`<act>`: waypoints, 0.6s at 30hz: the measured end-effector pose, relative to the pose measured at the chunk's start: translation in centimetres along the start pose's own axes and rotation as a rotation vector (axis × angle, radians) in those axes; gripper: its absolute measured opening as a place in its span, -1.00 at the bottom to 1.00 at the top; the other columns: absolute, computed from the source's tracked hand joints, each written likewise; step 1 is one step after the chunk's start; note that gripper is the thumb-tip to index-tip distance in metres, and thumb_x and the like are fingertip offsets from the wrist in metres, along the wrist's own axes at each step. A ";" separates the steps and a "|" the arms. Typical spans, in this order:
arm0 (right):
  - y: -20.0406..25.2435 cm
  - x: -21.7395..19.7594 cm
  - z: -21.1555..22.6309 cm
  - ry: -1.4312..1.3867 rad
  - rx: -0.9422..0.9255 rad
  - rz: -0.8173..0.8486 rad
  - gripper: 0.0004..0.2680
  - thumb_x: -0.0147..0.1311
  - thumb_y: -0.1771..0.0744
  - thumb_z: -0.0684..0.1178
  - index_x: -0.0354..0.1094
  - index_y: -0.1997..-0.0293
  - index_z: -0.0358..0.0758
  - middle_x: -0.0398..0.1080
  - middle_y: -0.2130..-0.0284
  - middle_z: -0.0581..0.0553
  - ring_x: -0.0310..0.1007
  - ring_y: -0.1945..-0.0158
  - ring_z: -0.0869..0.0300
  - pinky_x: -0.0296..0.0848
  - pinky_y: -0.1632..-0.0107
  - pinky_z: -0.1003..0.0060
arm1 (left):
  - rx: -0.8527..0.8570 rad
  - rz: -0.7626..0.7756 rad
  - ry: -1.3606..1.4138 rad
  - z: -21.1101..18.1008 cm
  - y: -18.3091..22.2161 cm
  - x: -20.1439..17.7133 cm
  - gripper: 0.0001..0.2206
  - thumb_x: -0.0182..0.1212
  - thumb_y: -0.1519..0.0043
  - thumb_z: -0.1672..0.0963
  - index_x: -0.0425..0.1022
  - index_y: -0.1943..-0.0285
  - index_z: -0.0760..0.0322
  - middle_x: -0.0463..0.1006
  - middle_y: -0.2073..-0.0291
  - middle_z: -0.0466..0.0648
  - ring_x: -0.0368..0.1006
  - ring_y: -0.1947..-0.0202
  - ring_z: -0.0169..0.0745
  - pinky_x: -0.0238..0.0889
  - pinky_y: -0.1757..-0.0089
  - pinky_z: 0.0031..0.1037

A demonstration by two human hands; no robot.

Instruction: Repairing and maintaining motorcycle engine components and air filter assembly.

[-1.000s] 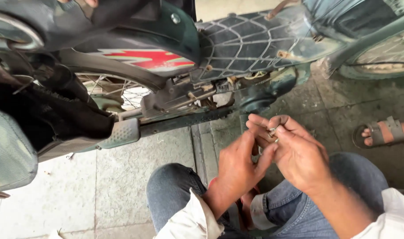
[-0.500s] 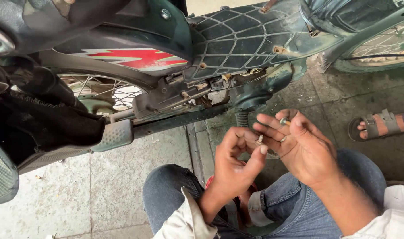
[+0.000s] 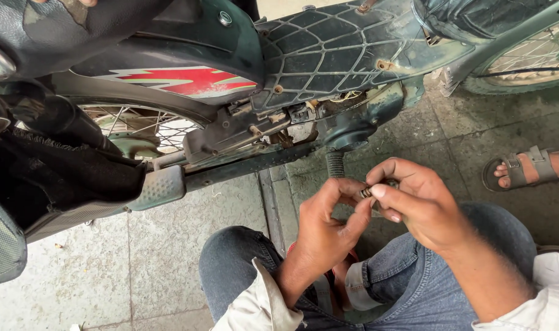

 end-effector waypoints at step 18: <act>-0.3 -1.5 -0.2 0.214 -0.044 -0.108 -0.92 0.09 -0.36 -0.18 0.40 0.14 -0.39 0.38 0.40 -0.02 0.24 0.45 0.37 0.21 0.41 0.46 | -0.085 0.025 0.196 2.5 -0.2 0.5 -0.82 0.33 -0.26 0.26 0.42 0.03 0.38 0.56 0.21 -0.05 0.51 0.17 -0.37 0.46 0.08 -0.49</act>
Point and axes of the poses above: each hand's wrist, its own y-axis away from the middle knuckle, its own x-axis out of the palm, z = x × y, the point moved 9 cm from there along -y, towards the middle knuckle
